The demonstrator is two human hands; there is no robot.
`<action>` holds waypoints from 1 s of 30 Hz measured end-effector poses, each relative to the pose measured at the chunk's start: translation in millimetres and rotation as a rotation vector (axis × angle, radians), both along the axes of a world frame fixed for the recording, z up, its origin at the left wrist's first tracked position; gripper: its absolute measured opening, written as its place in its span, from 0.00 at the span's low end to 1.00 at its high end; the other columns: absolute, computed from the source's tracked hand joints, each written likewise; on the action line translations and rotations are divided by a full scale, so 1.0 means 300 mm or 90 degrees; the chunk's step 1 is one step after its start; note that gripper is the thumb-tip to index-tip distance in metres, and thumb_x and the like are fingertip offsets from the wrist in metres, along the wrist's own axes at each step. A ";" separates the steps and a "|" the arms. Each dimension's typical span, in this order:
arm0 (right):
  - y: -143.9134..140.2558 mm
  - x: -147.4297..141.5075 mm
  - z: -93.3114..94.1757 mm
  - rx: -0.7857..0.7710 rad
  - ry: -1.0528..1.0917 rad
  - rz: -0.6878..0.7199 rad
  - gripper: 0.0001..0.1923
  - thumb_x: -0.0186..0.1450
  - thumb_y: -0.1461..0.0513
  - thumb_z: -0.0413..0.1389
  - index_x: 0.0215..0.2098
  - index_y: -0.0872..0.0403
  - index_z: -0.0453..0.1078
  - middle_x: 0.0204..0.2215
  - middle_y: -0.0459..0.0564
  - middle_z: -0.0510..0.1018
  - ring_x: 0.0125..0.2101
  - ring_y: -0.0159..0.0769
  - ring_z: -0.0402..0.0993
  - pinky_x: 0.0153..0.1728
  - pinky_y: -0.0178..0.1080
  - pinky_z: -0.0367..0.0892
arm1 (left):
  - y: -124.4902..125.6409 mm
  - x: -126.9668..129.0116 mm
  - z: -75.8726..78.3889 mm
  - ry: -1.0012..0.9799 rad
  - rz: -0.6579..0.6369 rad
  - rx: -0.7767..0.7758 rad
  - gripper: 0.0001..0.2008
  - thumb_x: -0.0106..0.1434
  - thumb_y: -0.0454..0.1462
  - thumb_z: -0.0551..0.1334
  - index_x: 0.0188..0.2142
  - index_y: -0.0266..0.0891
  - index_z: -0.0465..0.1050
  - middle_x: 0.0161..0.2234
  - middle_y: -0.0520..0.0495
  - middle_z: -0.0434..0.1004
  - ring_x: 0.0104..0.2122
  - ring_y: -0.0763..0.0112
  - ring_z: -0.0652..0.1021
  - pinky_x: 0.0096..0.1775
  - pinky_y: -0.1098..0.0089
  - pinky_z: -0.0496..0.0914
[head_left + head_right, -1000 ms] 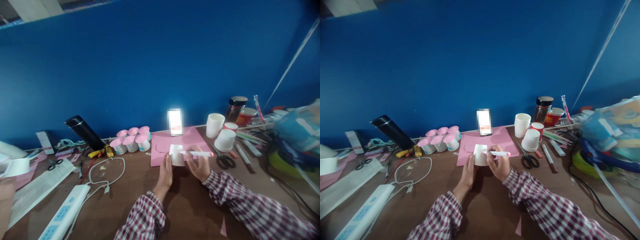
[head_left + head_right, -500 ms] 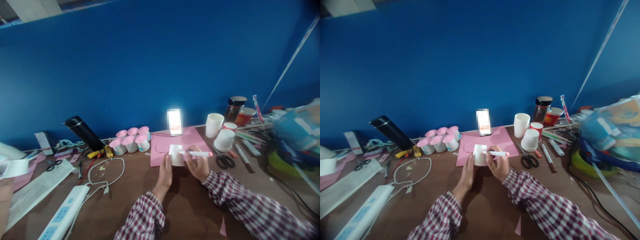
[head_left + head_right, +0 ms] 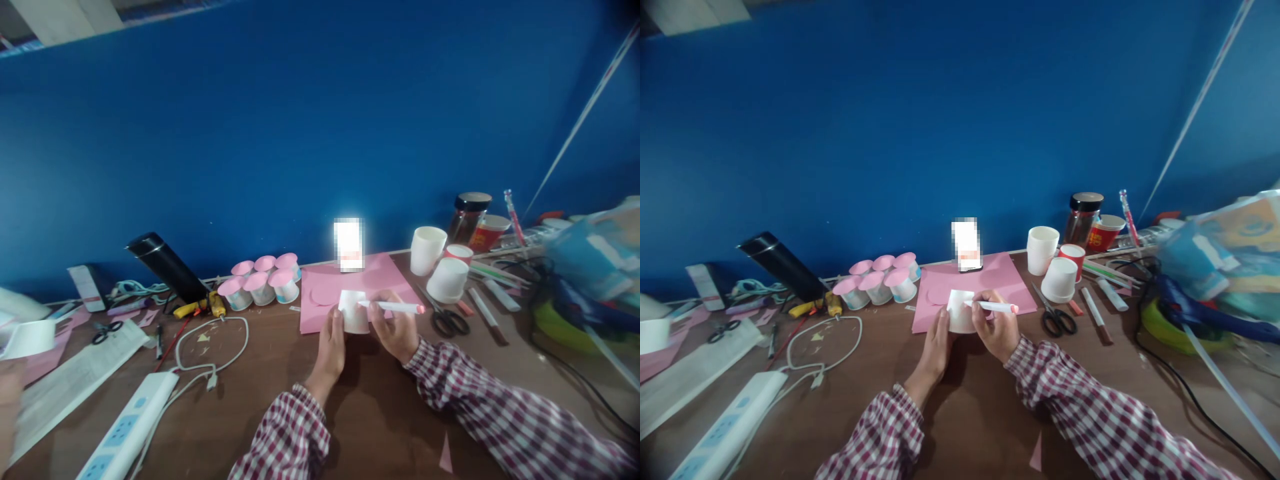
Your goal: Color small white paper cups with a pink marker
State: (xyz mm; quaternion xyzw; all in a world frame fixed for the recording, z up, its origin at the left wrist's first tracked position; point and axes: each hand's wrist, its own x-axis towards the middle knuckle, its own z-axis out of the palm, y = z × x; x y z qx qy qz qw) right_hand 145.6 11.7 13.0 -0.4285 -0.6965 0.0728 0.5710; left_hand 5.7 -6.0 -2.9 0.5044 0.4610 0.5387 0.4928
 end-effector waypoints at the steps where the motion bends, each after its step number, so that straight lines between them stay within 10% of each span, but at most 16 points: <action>1: 0.001 0.000 -0.001 0.002 -0.002 -0.002 0.06 0.66 0.62 0.48 0.32 0.53 0.65 0.25 0.46 0.73 0.24 0.33 0.70 0.27 0.35 0.67 | -0.002 0.000 0.003 0.011 0.006 -0.005 0.24 0.67 0.49 0.49 0.53 0.36 0.67 0.51 0.39 0.73 0.53 0.59 0.71 0.55 0.61 0.64; 30: -0.007 -0.001 -0.006 -0.033 -0.004 0.030 0.06 0.65 0.62 0.49 0.30 0.53 0.64 0.24 0.45 0.71 0.22 0.31 0.68 0.24 0.33 0.66 | 0.002 0.001 0.005 0.005 0.026 0.008 0.23 0.66 0.49 0.49 0.49 0.36 0.69 0.49 0.39 0.74 0.50 0.60 0.73 0.54 0.62 0.65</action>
